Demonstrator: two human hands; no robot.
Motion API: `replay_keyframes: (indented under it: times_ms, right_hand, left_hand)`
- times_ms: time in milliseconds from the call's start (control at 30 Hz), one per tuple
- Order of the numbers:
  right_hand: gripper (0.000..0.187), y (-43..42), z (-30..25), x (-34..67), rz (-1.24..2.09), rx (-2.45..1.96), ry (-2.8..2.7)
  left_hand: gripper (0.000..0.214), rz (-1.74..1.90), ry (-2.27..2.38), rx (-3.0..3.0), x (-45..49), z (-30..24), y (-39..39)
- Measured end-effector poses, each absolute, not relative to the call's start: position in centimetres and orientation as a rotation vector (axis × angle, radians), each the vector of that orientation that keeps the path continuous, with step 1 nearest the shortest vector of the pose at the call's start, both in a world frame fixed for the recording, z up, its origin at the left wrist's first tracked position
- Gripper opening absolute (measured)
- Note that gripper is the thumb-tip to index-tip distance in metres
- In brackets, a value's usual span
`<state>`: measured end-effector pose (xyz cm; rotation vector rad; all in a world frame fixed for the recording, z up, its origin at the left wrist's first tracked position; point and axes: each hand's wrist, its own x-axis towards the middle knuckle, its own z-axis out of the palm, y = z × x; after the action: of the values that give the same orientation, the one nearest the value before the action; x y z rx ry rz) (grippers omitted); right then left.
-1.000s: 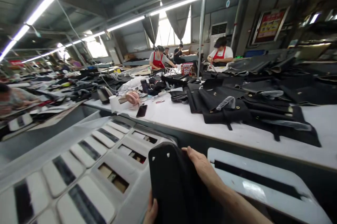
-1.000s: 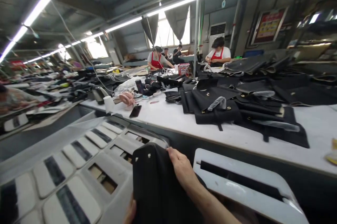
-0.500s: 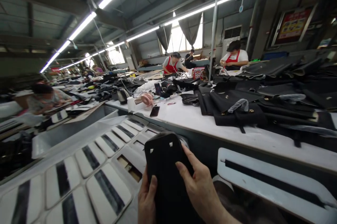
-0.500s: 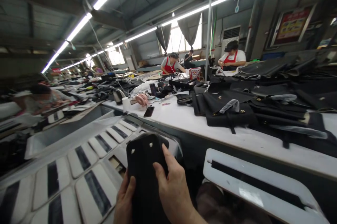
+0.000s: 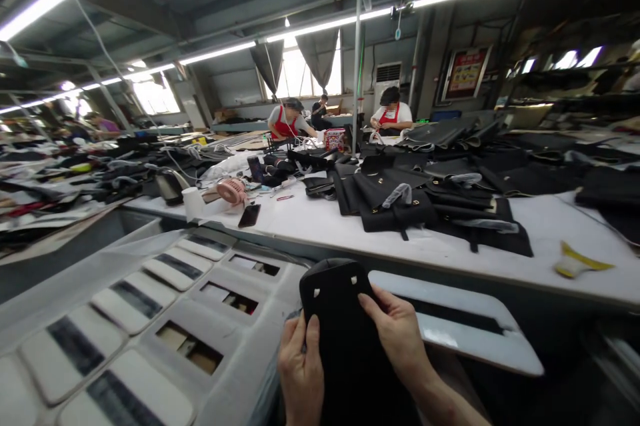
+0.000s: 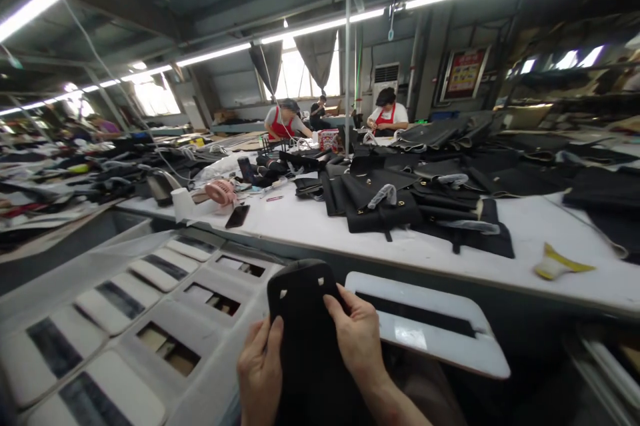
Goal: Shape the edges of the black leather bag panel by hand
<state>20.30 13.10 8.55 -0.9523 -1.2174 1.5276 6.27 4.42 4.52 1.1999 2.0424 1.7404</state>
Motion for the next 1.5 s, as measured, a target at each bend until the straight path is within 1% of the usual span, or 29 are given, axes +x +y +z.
replay_keyframes:
  times_ms: [167, 400, 600, 733, 800, 867, 933, 1000, 1067, 1133, 1233, 1333, 1433, 1500]
  right_hand:
    - [0.056, 14.6, 6.6, 21.0, 1.599, -1.004, -1.09]
    - [0.056, 15.5, 5.6, 21.5, 1.625, -1.029, -1.019]
    - [0.061, 16.3, 4.8, 22.3, 1.593, -1.066, -0.966]
    - [0.061, 16.1, 4.4, 22.3, 1.571, -1.081, -0.949]
    - [0.062, 16.1, 4.4, 22.3, 1.564, -1.087, -0.976]
    - [0.068, 16.5, 4.7, 22.5, 1.564, -1.098, -1.045]
    - [0.072, 17.5, 5.4, 22.9, 1.504, -1.13, -1.203]
    - [0.068, 18.6, 6.4, 23.0, 1.307, -1.151, -1.476]
    - [0.059, 19.6, 7.6, 22.7, 1.05, -1.123, -1.765]
    - [0.051, 20.1, 8.5, 22.0, 0.896, -1.071, -1.974]
    - [0.036, 20.0, 9.1, 20.6, 0.852, -1.042, -2.051]
    - [0.018, 19.4, 9.2, 19.8, 0.835, -1.023, -2.002]
    - [0.015, 19.1, 9.2, 19.7, 0.818, -1.02, -2.001]
    - [0.014, 19.1, 9.3, 19.8, 0.802, -1.029, -2.01]
  left_hand:
    - [0.033, 1.692, 1.948, 1.247, 6.7, 3.6, 6.1]
    - [0.036, 1.664, 1.902, 1.265, 7.0, 3.1, 7.3]
    - [0.039, 1.716, 1.828, 1.177, 6.7, 2.5, 8.6]
    - [0.044, 1.774, 1.649, 1.091, 4.9, 3.4, 11.3]
    - [0.049, 1.692, 1.452, 1.099, 4.1, 4.3, 12.8]
    - [0.05, 1.572, 1.294, 1.104, 3.6, 5.3, 13.8]
    - [0.047, 1.532, 1.27, 1.126, 3.5, 5.9, 14.3]
    - [0.041, 1.574, 1.305, 1.186, 3.4, 5.9, 14.5]
    - [0.036, 1.589, 1.296, 1.25, 3.2, 5.8, 14.6]
    - [0.033, 1.586, 1.259, 1.264, 3.0, 5.7, 14.5]
    - [0.033, 1.562, 1.194, 1.267, 2.5, 6.0, 14.5]
    - [0.045, 1.476, 1.179, 1.339, 1.8, 6.9, 14.6]
    - [0.059, 1.368, 1.149, 1.408, 1.1, 7.6, 15.0]
    - [0.064, 1.32, 1.129, 1.452, 0.7, 8.0, 15.4]
